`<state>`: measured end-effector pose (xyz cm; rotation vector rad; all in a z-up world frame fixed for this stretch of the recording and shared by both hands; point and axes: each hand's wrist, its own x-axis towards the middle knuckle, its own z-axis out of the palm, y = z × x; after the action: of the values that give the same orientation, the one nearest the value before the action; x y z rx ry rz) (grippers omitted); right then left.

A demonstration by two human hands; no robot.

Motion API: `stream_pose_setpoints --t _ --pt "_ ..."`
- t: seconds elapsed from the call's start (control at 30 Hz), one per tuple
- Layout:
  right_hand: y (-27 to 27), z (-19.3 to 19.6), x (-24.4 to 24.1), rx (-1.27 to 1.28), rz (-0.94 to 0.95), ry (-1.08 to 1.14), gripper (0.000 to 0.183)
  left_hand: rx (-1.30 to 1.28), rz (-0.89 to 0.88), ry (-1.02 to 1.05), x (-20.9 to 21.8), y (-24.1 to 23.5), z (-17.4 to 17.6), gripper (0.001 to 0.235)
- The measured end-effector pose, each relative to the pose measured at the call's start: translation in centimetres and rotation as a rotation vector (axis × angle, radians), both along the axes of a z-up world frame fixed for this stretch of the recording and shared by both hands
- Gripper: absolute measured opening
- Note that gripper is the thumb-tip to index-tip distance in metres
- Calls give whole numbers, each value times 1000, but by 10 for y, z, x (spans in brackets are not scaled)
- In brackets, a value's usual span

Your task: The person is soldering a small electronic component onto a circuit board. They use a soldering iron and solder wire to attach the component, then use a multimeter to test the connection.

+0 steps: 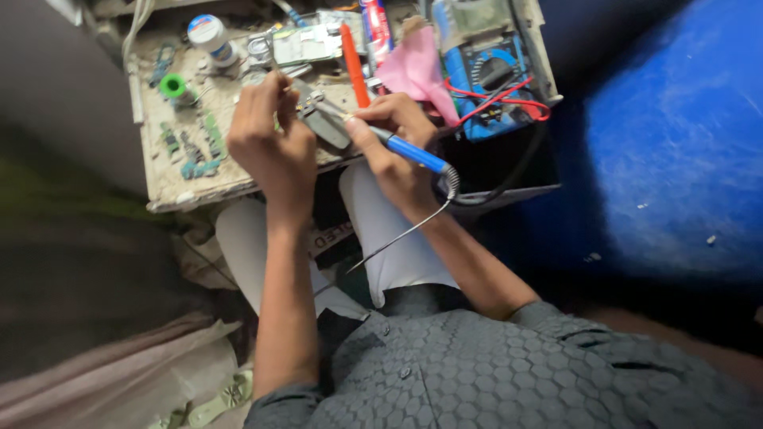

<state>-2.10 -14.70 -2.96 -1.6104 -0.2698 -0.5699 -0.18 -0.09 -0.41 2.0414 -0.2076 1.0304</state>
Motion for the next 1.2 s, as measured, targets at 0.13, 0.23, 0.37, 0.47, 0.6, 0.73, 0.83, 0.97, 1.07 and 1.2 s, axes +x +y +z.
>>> stream_pose_setpoints --t 0.13,0.23,0.37,0.47,0.6,0.73,0.83,0.97,1.07,1.2 --pt "1 -4 1 -47 -14 -69 10 -14 -1 -36 2 3 -2 24" --pt "0 -5 1 -22 -14 -20 8 -13 15 -32 2 2 -4 23" --pt "0 -8 2 -3 9 -32 10 3 51 -20 5 3 -7 19" --pt "-1 -10 2 4 11 -28 10 -1 44 -20 4 3 -8 18" --pt "-1 -10 2 -10 10 -50 10 -7 36 -15 4 3 -7 18" --pt "-1 -9 2 -58 -10 -73 9 -10 35 -19 3 3 -6 17" --pt "-1 -9 0 -1 66 -26 9 -8 39 -20 3 4 -6 17" --pt "-2 -9 0 -17 35 -42 10 -7 46 -15 3 3 -6 18" --pt "-2 -9 -1 -46 39 -76 10 -7 50 -13 3 3 -7 17" --pt "-2 -8 -1 -1 45 -36 8 -16 32 -11 3 4 -6 20"
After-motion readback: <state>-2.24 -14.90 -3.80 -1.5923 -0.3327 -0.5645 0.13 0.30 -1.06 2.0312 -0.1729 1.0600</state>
